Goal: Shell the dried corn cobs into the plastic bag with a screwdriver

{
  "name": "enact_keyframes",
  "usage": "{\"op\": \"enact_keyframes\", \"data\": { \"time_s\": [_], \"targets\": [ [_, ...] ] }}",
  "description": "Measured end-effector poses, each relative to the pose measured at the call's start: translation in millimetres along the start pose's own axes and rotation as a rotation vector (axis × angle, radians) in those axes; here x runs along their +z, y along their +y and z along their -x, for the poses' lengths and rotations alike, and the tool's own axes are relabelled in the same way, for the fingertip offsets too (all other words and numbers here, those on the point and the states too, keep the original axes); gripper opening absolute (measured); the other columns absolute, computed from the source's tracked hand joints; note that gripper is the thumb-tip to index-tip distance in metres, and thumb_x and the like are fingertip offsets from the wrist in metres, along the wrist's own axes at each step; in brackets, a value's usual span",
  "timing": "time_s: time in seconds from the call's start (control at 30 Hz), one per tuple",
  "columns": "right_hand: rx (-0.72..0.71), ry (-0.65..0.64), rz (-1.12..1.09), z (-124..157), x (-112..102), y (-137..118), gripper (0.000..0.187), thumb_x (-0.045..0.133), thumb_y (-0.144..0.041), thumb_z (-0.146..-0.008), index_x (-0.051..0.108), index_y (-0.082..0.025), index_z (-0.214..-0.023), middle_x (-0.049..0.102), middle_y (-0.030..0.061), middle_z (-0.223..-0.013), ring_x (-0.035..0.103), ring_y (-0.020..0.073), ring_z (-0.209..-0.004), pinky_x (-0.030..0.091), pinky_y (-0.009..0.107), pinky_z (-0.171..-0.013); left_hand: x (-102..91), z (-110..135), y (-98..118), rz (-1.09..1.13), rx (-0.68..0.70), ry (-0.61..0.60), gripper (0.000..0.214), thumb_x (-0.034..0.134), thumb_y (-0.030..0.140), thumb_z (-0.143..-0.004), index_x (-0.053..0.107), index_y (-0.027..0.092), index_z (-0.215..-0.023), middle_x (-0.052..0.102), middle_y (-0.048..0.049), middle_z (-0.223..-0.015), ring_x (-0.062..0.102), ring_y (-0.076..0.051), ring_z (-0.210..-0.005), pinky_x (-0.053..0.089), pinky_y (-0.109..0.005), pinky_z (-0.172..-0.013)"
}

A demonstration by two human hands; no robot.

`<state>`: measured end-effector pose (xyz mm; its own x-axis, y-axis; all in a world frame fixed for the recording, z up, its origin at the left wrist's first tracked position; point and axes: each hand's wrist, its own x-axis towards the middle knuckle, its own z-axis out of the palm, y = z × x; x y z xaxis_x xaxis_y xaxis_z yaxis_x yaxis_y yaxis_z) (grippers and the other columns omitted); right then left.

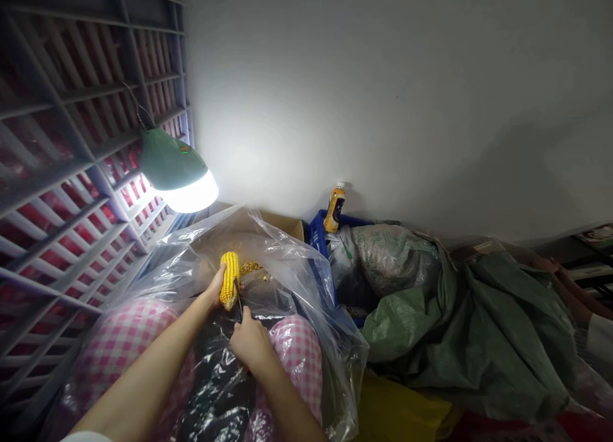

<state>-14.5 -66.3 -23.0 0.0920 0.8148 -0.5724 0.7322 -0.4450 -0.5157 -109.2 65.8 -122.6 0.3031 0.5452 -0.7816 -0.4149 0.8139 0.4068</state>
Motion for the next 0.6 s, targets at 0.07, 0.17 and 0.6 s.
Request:
{"op": "enact_keyframes", "data": {
  "time_s": [0.07,0.17,0.6],
  "targets": [
    [-0.017,0.042,0.033,0.4,-6.6,-1.5,0.052,0.042,-0.025,-0.080,0.032,-0.019,-0.131,0.059,0.0114,-0.086,0.058,0.0251,-0.086,0.042,0.043,-0.077,0.4,-0.4,0.0,-0.001,0.011,-0.012,0.055,0.024,0.061,-0.078,0.053,0.015,-0.073,0.055,-0.0081,-0.049,0.054,-0.019,-0.044,0.042,-0.028,-0.041],
    [0.154,-0.133,-0.420,0.6,-13.9,-5.3,0.052,0.032,-0.027,-0.086,0.019,-0.022,-0.136,0.053,0.0015,-0.064,0.055,0.0151,-0.053,0.046,0.031,-0.055,0.2,-1.4,-0.3,0.035,-0.001,-0.025,0.053,0.025,0.061,-0.078,0.053,0.016,-0.072,0.054,-0.0073,-0.048,0.053,-0.019,-0.042,0.043,-0.028,-0.041],
    [0.036,-0.061,-0.249,3.1,-12.6,-5.9,0.051,0.039,-0.025,-0.081,0.034,-0.024,-0.132,0.057,0.0068,-0.076,0.045,0.0096,-0.032,0.041,0.027,-0.034,-2.9,-8.2,-2.5,-0.022,0.017,-0.032,0.054,0.026,0.061,-0.077,0.054,0.014,-0.081,0.055,-0.0079,-0.049,0.055,-0.020,-0.044,0.044,-0.029,-0.042]
  ]
}}
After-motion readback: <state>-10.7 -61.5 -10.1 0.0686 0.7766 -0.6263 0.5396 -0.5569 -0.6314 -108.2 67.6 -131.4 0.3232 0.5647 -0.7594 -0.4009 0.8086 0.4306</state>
